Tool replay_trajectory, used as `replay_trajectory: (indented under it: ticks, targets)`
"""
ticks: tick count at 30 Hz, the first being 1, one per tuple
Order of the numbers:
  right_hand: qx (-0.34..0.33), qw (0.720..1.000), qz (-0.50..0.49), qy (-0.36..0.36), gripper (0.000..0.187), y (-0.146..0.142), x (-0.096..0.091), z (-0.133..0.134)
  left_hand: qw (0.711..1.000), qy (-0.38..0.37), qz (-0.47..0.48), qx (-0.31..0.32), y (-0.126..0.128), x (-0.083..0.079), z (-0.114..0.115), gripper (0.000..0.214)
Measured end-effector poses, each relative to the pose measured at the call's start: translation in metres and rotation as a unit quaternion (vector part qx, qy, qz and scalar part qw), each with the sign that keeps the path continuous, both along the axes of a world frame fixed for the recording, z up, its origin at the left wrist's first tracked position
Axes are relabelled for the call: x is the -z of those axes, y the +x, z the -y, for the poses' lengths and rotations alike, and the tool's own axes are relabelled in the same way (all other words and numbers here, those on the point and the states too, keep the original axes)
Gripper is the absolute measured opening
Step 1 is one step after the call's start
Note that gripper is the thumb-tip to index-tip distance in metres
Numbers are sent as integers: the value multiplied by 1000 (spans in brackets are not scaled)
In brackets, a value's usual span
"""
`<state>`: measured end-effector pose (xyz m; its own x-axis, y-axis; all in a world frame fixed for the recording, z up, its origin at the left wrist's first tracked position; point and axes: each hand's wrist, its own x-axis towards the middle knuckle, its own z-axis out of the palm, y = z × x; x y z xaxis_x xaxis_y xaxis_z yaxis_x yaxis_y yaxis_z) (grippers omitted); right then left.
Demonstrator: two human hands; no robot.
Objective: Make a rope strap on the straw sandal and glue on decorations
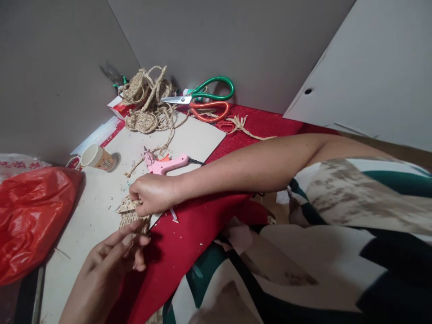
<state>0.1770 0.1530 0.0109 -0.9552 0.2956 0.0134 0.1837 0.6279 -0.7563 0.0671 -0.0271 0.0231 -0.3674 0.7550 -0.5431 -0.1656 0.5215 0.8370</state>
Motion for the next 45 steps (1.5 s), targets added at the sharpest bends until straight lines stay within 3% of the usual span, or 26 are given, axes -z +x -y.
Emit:
replay_trajectory:
  ticks: [2, 5, 6, 8, 11, 14, 20, 28, 36, 45]
  targets:
    - [-16, 1000, 3, 0, 11, 0, -1, -2, 991, 9, -137, -8, -9, -1, 10, 45]
    - [-42, 999, 2, 0, 13, 1, -2, -4, 917, 105, -376, -76, -28, -1, 12, 32]
    - [-48, 999, 0, 0, 14, 1, -2, -4, 897, 154, -409, -62, -35, -1, 9, 25]
    - [-50, 999, -3, 0, 15, 0, -1, -5, 891, 215, -399, 4, -50, 1, -1, 12]
    - [-52, 999, -13, -3, 18, -2, 4, -7, 902, 215, -356, 112, -71, 7, -20, 6]
    - [-57, 998, -37, -3, 21, -4, 11, -9, 902, 217, -325, 182, -84, 14, -36, 7]
    - [-48, 997, -46, -32, 23, -2, 14, -10, 921, 210, -261, 200, -89, 25, -49, 9]
    - [-75, 995, 7, -62, 17, 0, 4, -12, 905, 238, -277, 219, -81, 28, -51, 7]
    - [-89, 995, 3, -47, 5, 0, 5, -13, 847, 280, -368, 260, -87, 30, -47, 25]
    - [-84, 996, 8, -27, 5, -1, 7, -12, 794, 301, -443, 289, -93, 33, -47, 24]
